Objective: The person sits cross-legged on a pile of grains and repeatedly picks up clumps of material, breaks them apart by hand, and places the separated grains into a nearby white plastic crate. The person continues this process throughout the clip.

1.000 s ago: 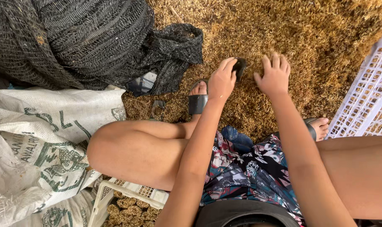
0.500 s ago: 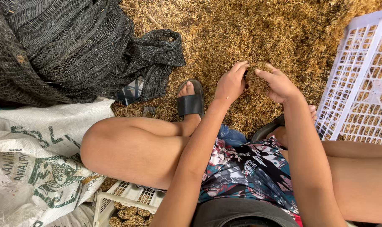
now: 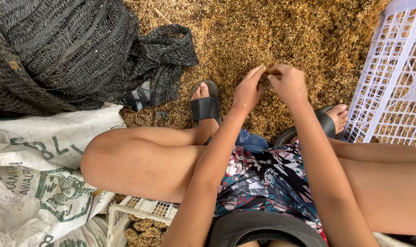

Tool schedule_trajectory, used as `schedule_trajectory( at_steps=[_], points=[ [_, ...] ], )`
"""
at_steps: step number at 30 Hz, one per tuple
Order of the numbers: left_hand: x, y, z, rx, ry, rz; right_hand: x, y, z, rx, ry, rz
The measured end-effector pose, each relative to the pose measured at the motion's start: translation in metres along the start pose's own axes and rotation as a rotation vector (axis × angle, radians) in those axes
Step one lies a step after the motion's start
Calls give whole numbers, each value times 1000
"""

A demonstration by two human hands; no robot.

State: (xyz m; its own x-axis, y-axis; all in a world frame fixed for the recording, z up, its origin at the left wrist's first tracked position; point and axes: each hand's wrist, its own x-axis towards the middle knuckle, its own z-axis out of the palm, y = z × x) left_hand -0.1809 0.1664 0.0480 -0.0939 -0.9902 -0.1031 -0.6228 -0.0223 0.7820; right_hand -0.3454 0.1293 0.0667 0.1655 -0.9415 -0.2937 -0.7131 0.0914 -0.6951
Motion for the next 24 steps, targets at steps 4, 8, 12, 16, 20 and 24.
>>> schedule_trajectory(
  at_steps=[4,8,12,16,20,24],
  points=[
    [0,-3,-5,-36,11,-49,11,2,6,-85,-225,-189],
    [0,-4,-15,-69,158,-29,41,31,-25,276,-225,115],
    [4,-8,-36,-82,240,-66,46,67,-33,63,114,-4],
    [5,-12,-48,-120,249,-149,28,61,31,-142,97,-18],
    [4,-12,-33,-235,219,-115,1,40,86,-336,-10,-52],
    [1,-12,-13,-223,220,-35,-19,35,84,-582,-105,-119]
  ],
)
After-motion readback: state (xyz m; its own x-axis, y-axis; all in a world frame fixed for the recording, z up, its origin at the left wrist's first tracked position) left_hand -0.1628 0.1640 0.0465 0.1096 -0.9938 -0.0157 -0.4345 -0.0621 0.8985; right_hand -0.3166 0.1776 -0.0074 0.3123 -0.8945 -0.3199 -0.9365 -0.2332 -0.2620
